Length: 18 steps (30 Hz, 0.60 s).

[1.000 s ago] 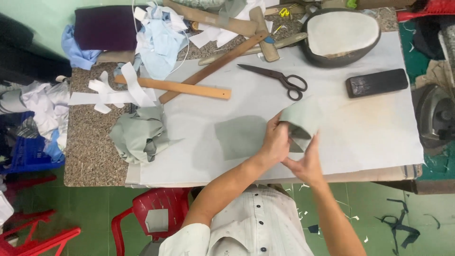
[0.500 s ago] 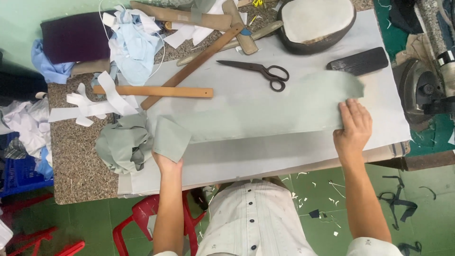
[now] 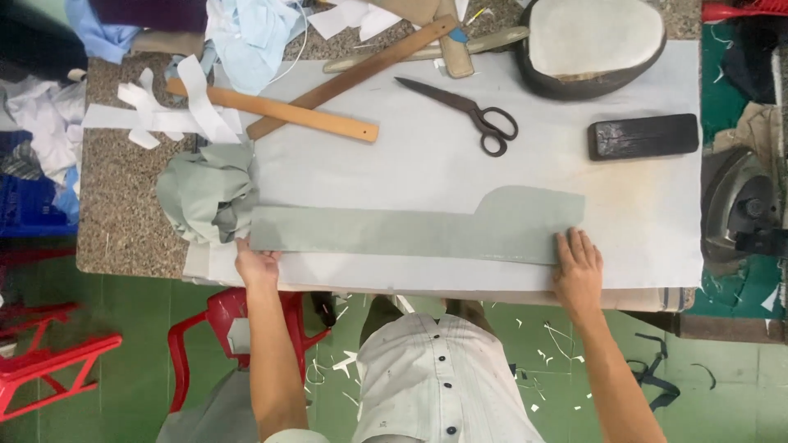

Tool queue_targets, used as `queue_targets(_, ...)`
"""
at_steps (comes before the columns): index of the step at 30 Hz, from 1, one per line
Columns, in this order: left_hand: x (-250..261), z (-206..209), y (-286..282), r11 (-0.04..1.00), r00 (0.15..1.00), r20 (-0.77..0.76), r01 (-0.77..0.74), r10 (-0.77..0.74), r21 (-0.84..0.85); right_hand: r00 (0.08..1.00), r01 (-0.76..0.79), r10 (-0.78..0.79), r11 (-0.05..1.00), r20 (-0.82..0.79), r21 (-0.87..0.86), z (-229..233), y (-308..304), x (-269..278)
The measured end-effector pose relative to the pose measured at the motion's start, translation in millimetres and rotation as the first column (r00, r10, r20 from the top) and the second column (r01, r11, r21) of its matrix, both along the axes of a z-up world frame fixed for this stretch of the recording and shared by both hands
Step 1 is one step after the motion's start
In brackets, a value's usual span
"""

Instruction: The person irons a long strip of light green fabric on a work table. They place a white paper pattern on the fabric, iron over it, and then use scissors to trim the paper. The person continues to iron the fabric strip, using a black rectangular object to hold it in place.

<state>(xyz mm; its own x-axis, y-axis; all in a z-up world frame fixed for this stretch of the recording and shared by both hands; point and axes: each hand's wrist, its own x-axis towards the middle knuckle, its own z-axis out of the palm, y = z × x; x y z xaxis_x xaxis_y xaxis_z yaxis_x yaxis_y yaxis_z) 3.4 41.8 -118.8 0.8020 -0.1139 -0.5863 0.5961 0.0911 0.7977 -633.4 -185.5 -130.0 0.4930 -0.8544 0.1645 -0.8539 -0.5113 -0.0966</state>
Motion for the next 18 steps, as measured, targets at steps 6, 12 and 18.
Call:
queue_targets(6,-57,49,10,0.792,0.453,0.76,-0.168,-0.466,0.587,0.998,0.041,-0.035,0.99,0.049,-0.132,19,15,4)
queue_targets(12,-112,64,4,0.347,-0.097,0.344,-0.013,-0.934,0.938,0.998,0.061,-0.066,0.969,-0.012,-0.239,19,37,51)
queue_targets(18,-79,32,20,0.175,-0.066,0.177,0.031,-0.982,0.984,0.992,0.119,-0.127,0.974,-0.025,-0.192,12,58,75)
